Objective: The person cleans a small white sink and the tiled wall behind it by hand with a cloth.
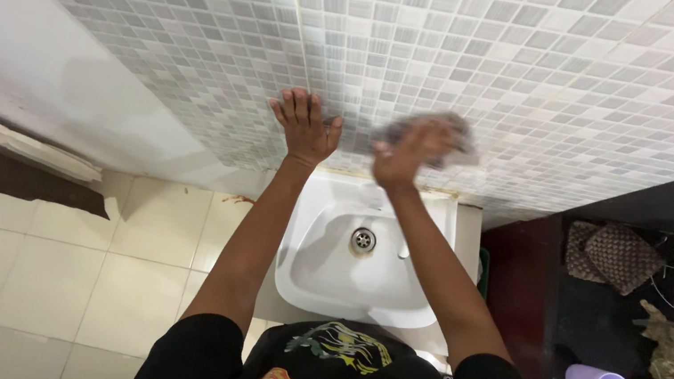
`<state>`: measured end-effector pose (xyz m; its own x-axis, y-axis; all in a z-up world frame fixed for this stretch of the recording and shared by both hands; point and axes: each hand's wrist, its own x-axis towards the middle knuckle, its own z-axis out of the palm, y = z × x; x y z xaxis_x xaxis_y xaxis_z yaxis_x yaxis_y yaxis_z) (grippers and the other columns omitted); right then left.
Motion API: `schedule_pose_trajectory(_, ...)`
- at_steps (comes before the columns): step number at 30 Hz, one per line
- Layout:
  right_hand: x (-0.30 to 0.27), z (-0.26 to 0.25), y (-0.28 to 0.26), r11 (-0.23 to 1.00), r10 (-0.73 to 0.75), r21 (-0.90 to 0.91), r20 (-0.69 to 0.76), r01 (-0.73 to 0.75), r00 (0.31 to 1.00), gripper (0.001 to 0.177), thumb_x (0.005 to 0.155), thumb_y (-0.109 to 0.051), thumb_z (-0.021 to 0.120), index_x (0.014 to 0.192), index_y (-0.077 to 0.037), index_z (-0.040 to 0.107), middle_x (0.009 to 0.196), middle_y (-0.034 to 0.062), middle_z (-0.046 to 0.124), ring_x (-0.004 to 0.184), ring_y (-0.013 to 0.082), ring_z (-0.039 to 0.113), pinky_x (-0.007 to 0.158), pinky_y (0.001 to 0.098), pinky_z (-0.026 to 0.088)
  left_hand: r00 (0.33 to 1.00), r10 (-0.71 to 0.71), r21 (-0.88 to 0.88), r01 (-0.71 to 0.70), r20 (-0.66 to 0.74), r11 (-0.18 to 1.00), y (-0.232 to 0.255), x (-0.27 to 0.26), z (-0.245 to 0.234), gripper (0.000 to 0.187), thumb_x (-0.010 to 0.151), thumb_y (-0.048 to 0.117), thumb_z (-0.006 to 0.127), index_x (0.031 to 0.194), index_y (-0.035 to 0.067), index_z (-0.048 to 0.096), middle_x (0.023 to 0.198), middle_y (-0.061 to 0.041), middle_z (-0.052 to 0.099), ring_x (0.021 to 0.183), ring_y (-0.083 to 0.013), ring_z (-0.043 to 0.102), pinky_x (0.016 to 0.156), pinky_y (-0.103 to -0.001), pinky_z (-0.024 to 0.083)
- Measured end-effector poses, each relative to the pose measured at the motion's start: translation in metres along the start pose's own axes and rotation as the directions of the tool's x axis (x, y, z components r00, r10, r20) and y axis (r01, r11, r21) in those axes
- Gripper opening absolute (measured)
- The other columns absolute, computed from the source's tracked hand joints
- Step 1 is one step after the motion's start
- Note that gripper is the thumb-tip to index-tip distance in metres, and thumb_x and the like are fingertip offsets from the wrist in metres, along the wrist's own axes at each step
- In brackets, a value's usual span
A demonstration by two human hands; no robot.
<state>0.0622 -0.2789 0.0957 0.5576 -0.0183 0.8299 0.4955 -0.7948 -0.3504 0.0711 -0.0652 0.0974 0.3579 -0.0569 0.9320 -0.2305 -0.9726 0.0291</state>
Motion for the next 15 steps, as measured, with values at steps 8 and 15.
schedule_pose_trajectory(8,0.112,-0.066,0.021,0.93,0.141,-0.334,0.715,0.156,0.685,0.055,0.111,-0.036,0.04,0.153,0.0,0.039,0.174,0.0249,0.027,0.161,0.042,0.022,0.123,0.0701,0.001,1.0,0.003,-0.02,-0.004,-0.017,1.0,0.002,0.004,0.001,0.079,0.111,0.047,0.045,0.17,0.009,0.008,0.176,-0.013,0.0,0.164,-0.0335,-0.004,0.13,-0.061,-0.006)
schedule_pose_trajectory(15,0.052,-0.073,0.057,0.952,0.248,-0.075,-0.37,-0.295,0.895,0.064,0.118,-0.039,0.027,0.171,-0.015,-0.001,0.177,0.0136,-0.01,0.164,0.0353,-0.005,0.135,0.0615,0.005,1.0,-0.016,-0.022,0.015,-0.022,1.0,0.005,0.002,0.0,0.079,0.111,0.047,0.043,0.17,0.009,0.005,0.177,-0.011,-0.002,0.164,-0.0316,-0.006,0.131,-0.06,-0.006)
